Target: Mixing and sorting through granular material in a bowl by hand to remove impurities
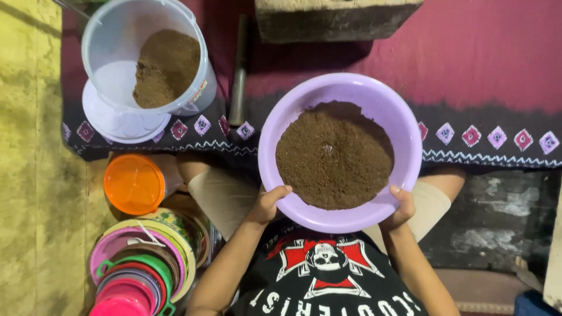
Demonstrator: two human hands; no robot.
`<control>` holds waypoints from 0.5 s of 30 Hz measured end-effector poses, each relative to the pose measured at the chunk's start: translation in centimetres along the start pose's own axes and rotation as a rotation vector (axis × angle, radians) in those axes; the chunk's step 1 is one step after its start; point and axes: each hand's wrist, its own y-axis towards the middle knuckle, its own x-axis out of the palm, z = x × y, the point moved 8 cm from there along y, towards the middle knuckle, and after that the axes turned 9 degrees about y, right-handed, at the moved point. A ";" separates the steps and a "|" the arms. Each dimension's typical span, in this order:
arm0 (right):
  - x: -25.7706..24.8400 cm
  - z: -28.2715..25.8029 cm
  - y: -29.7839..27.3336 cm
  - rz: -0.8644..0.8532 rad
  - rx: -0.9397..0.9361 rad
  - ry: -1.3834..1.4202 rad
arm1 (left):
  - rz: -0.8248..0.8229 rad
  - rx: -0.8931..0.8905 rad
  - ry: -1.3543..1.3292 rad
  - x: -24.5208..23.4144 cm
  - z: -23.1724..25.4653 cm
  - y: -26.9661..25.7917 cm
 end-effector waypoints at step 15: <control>6.1 -7.5 -2.3 -0.651 -0.929 -0.982 | -0.147 0.203 -0.085 -2.6 -3.1 -1.9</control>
